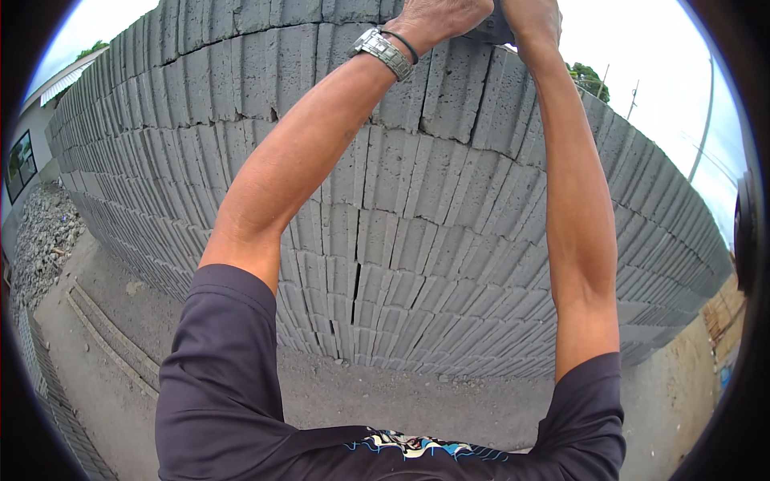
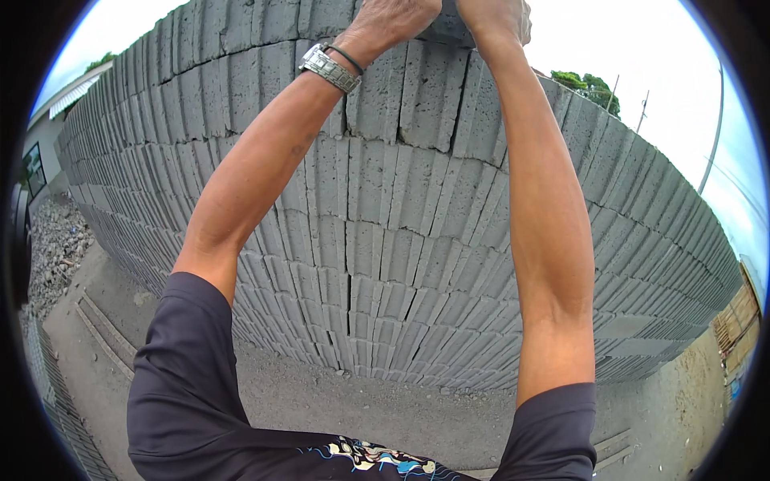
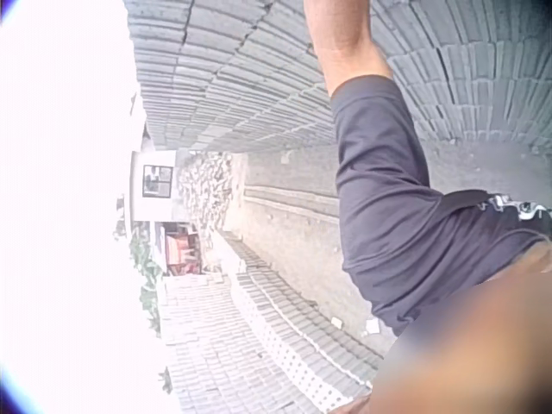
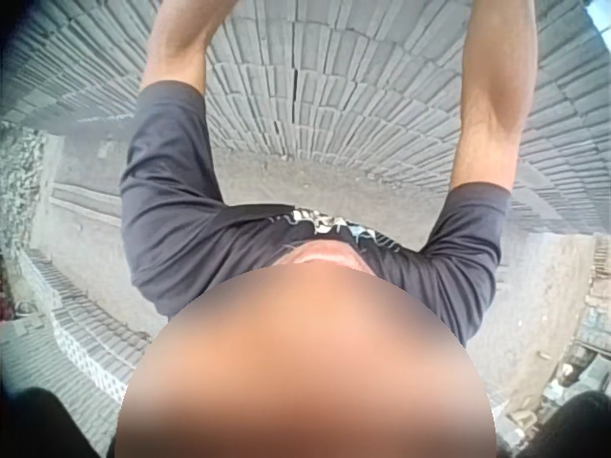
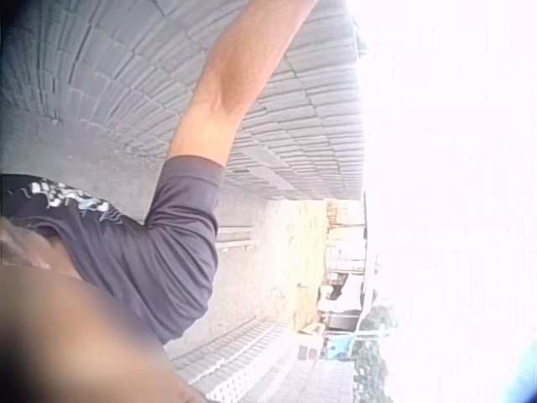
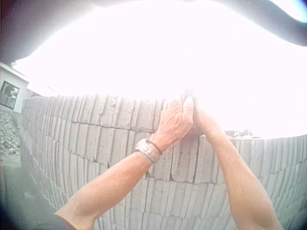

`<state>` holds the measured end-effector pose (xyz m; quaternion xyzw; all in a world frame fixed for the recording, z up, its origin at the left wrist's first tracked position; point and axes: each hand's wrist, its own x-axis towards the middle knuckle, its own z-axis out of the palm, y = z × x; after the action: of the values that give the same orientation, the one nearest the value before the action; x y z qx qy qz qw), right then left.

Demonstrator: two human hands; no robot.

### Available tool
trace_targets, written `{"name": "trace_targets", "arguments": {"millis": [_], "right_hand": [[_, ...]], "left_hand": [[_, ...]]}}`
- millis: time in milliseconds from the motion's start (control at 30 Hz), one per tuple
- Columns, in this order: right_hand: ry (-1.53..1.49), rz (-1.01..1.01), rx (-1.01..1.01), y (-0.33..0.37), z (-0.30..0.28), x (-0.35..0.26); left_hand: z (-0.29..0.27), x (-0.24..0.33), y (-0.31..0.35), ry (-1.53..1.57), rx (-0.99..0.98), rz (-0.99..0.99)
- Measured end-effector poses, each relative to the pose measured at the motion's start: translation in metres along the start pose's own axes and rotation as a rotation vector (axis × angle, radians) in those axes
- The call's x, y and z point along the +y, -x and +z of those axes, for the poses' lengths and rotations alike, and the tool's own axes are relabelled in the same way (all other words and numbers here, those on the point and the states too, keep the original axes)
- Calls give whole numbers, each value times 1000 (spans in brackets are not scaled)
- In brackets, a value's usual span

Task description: Stacking concrete hollow blocks by hand in an outdoor yard.

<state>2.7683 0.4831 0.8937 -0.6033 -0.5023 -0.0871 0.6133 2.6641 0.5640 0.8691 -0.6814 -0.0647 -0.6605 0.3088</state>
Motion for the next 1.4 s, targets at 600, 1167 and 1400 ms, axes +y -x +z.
{"name": "trace_targets", "arguments": {"millis": [600, 1167, 1400], "right_hand": [[180, -99, 245, -66, 63, 49], [349, -84, 65, -75, 60, 64], [181, -726, 334, 118, 74, 131]], "left_hand": [[-39, -16, 182, 32, 108, -361], [-472, 264, 579, -564, -663, -1596], [-607, 468, 629, -713, -1000, -2014]]}}
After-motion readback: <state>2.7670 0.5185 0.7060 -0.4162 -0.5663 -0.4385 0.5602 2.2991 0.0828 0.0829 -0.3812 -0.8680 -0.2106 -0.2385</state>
